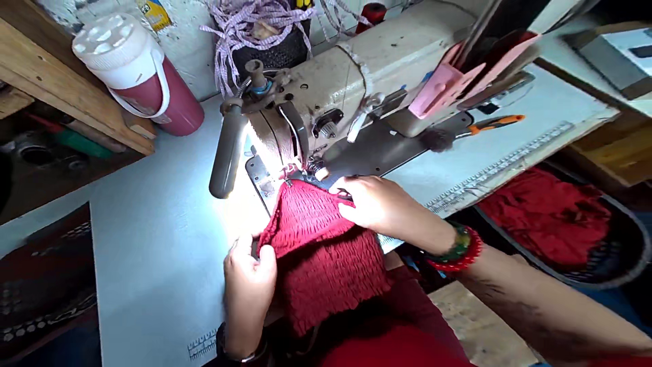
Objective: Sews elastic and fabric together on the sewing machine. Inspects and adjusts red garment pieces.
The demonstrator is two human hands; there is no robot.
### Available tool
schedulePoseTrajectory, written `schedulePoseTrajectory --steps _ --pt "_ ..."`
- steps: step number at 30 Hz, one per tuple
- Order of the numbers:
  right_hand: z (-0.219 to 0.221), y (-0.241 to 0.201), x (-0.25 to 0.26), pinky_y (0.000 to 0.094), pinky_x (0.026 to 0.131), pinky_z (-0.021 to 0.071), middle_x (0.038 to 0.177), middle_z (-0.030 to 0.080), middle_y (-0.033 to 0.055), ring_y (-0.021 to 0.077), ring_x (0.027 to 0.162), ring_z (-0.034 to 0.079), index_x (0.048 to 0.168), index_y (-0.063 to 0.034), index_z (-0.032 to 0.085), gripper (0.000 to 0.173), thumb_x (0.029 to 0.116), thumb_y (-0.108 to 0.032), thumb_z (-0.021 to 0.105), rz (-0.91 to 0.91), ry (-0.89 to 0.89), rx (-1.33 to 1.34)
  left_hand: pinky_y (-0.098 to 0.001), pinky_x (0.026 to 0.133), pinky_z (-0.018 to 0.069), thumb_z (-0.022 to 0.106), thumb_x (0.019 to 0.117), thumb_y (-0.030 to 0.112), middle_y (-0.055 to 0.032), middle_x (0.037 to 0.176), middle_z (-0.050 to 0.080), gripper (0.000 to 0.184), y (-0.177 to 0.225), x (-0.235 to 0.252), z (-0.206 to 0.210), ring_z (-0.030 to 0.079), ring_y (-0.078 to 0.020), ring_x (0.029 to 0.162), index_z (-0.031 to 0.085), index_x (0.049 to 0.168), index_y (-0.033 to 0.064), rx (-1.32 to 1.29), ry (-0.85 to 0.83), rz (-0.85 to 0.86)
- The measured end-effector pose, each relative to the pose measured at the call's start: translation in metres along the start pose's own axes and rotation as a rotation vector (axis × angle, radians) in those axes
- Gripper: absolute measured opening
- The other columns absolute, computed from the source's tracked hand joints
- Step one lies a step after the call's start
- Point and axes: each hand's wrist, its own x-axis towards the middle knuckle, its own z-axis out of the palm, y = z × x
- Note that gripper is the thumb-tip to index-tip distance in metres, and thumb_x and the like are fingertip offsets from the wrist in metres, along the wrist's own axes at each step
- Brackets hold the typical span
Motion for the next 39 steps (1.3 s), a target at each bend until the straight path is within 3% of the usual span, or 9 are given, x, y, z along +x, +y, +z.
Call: schedulePoseTrajectory --steps 3,5,10,15,18,23,31,35,39 --pt "-0.015 0.006 -0.01 0.0225 0.061 0.0493 0.077 0.065 -0.0049 0.0016 0.068 0.059 0.097 -0.0124 0.071 0.013 0.0846 -0.009 0.069 0.024 -0.214 0.544 -0.0166 0.07 0.0554 0.056 0.0891 0.005 0.0031 0.086 0.071 0.018 0.012 -0.012 0.006 0.067 0.0027 0.078 0.07 0.099 0.0026 -0.391 -0.065 -0.088" --pt "-0.015 0.004 -0.018 0.0166 0.054 0.0445 0.074 0.065 -0.0061 -0.0017 0.059 0.054 0.099 -0.0118 0.072 0.016 0.0857 -0.003 0.069 0.102 -0.253 0.74 -0.0192 0.075 0.0594 0.067 0.09 0.006 0.0005 0.088 0.073 0.011 0.018 -0.016 0.015 0.07 -0.0016 0.081 0.069 0.1 0.0013 -0.5 -0.035 -0.065" --pt "-0.001 0.001 -0.037 0.0137 0.047 0.0393 0.071 0.063 -0.0105 -0.0041 0.051 0.048 0.103 -0.0139 0.073 0.02 0.0862 -0.006 0.066 0.145 -0.098 0.834 -0.0183 0.078 0.059 0.065 0.0889 0.001 -0.0034 0.092 0.073 0.014 0.023 -0.027 0.032 0.07 -0.0037 0.086 0.071 0.101 -0.0027 -0.559 0.063 -0.023" --pt "0.019 -0.002 -0.048 0.0128 0.075 0.0552 0.094 0.073 -0.0102 -0.0061 0.083 0.066 0.107 -0.0135 0.074 0.019 0.0909 -0.023 0.071 0.054 0.126 0.776 -0.021 0.08 0.0607 0.07 0.0915 0.006 -0.0034 0.092 0.074 0.012 0.024 -0.029 0.033 0.072 -0.0058 0.086 0.071 0.101 -0.0016 -0.626 0.053 -0.075" --pt "0.028 -0.004 -0.045 0.013 0.073 0.0544 0.089 0.072 -0.0123 -0.0067 0.081 0.065 0.105 -0.0162 0.075 0.021 0.0919 -0.033 0.073 0.111 0.193 0.8 -0.0202 0.078 0.0602 0.066 0.096 0.007 -0.0018 0.089 0.074 0.01 0.021 -0.028 0.034 0.071 -0.0049 0.083 0.071 0.099 -0.0008 -0.662 0.063 -0.113" --pt "0.04 0.0 -0.039 0.0142 0.08 0.055 0.097 0.073 -0.008 -0.0043 0.089 0.066 0.103 -0.0129 0.076 0.015 0.091 -0.019 0.07 0.136 0.284 0.837 -0.0205 0.079 0.0598 0.063 0.0972 0.004 -0.0029 0.089 0.074 0.011 0.017 -0.026 0.034 0.071 -0.0055 0.083 0.072 0.1 -0.002 -0.671 0.077 -0.127" --pt "0.031 -0.009 -0.043 0.0159 0.076 0.0575 0.097 0.076 -0.0069 -0.0009 0.087 0.069 0.108 -0.0114 0.075 0.023 0.0857 -0.01 0.068 0.201 0.15 1.005 -0.0221 0.072 0.0587 0.054 0.0991 -0.001 -0.004 0.083 0.072 0.015 0.016 -0.024 0.025 0.069 -0.0068 0.075 0.068 0.097 -0.001 -0.83 0.025 -0.297" --pt "0.028 -0.009 -0.044 0.0156 0.079 0.0575 0.1 0.076 -0.0071 -0.0019 0.089 0.07 0.11 -0.0106 0.076 0.024 0.0876 -0.008 0.067 0.186 0.101 1.046 -0.0179 0.083 0.0583 0.066 0.0909 0.003 -0.0008 0.093 0.074 0.01 0.02 -0.026 0.028 0.07 -0.0028 0.09 0.072 0.097 -0.0011 -0.524 0.114 -0.074" --pt "0.029 -0.008 -0.045 0.0154 0.078 0.0569 0.101 0.076 -0.0071 -0.002 0.089 0.069 0.112 -0.0108 0.075 0.024 0.0891 -0.009 0.067 0.167 0.07 1.035 -0.0286 0.096 0.0455 0.074 0.0869 0.016 0.0026 0.09 0.076 0.012 0.024 -0.022 0.04 0.066 -0.0028 0.091 0.079 0.093 0.0062 -0.25 0.239 0.139"
